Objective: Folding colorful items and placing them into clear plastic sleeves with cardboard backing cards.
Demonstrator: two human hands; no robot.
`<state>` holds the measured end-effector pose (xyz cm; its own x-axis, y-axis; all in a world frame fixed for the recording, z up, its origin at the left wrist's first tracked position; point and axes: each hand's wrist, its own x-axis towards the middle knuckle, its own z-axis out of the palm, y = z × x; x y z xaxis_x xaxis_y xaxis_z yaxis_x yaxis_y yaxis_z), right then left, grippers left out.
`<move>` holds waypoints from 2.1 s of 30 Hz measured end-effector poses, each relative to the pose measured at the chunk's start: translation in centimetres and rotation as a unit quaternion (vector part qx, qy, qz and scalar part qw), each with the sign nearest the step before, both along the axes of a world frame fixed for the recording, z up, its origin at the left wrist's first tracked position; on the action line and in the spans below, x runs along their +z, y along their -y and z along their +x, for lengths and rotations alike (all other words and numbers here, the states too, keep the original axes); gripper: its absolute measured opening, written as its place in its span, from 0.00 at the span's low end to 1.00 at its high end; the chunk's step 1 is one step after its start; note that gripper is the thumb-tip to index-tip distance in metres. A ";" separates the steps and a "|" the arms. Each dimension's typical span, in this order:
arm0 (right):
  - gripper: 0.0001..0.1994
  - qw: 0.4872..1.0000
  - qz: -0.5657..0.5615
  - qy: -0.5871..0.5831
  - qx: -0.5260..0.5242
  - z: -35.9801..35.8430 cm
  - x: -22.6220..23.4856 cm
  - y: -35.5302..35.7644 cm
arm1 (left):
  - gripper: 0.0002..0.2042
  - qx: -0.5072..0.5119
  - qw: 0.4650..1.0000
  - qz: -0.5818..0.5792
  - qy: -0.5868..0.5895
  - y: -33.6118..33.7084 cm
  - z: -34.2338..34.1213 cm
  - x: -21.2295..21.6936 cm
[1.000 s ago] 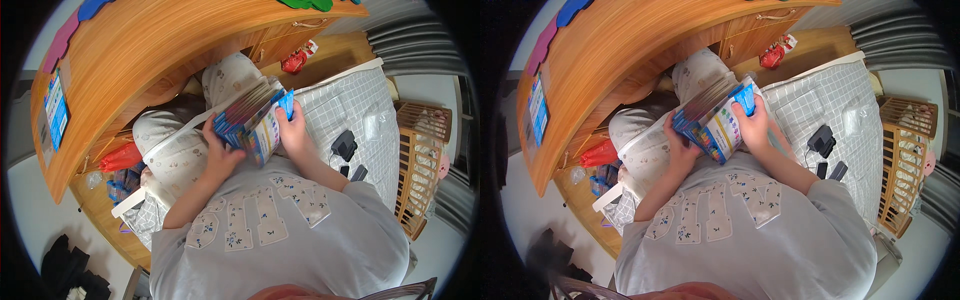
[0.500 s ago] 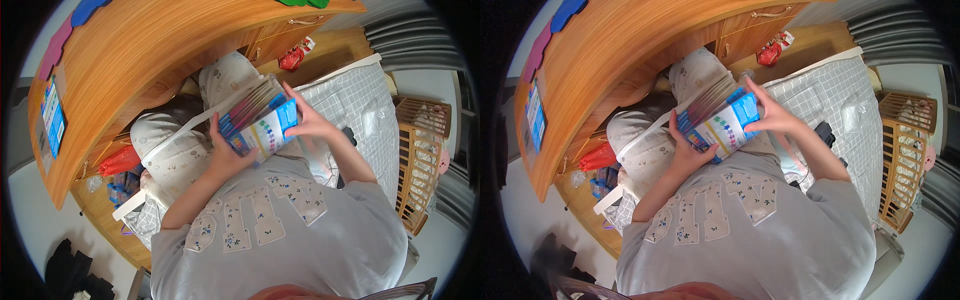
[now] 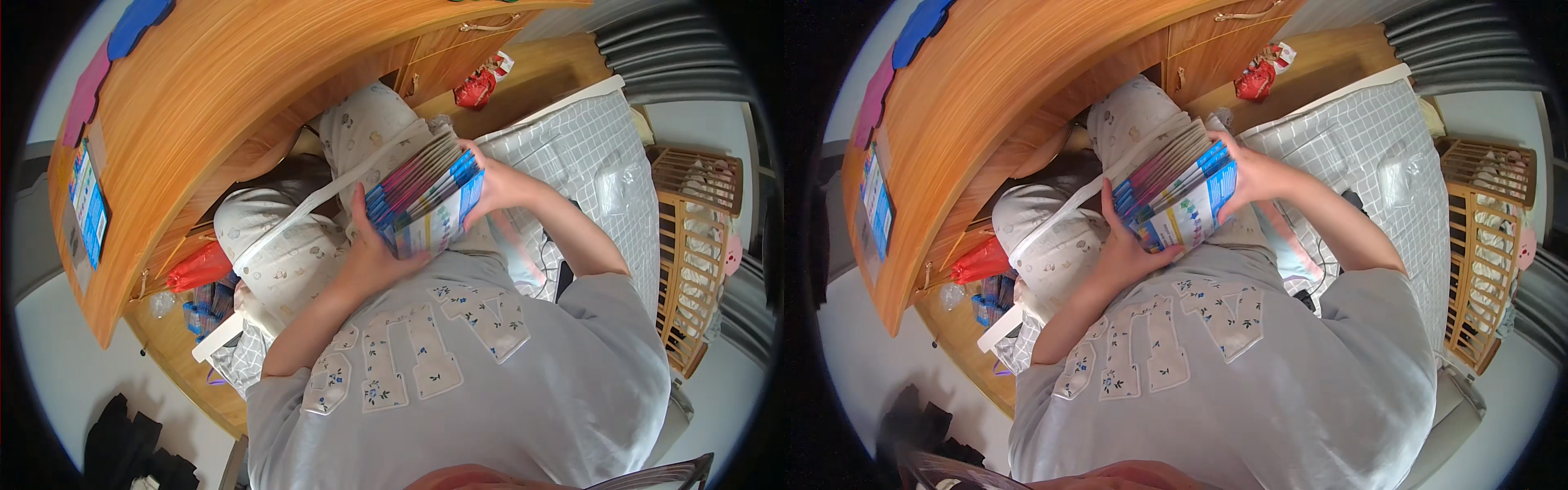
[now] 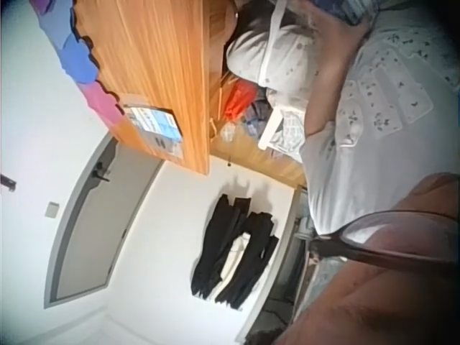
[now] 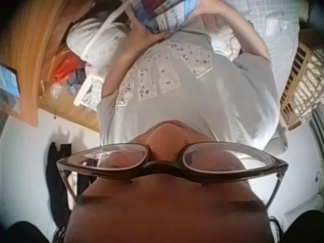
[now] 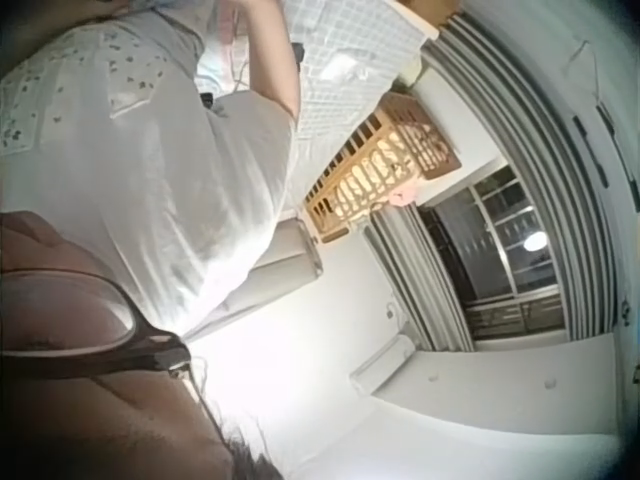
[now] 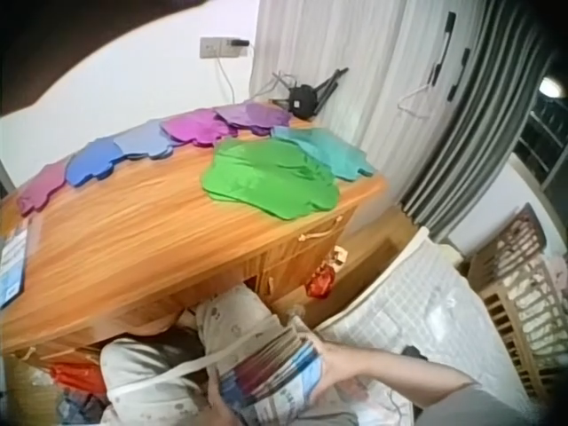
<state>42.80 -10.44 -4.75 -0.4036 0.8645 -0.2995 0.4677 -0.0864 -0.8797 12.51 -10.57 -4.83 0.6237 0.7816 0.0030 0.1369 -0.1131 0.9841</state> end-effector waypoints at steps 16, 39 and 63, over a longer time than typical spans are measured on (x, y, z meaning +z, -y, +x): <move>0.46 0.872 0.478 0.105 0.025 -11.4 23.9 -11.1 | 0.75 0.164 0.954 0.248 0.044 -11.0 -12.8 16.9; 0.57 0.947 0.255 -0.156 0.116 -18.1 14.9 -26.5 | 0.70 0.101 0.978 0.184 0.001 -22.6 -17.4 14.7; 0.85 0.911 0.390 -0.037 0.125 -18.6 15.2 -26.6 | 0.75 0.125 0.978 0.129 -0.106 -22.1 -16.8 13.5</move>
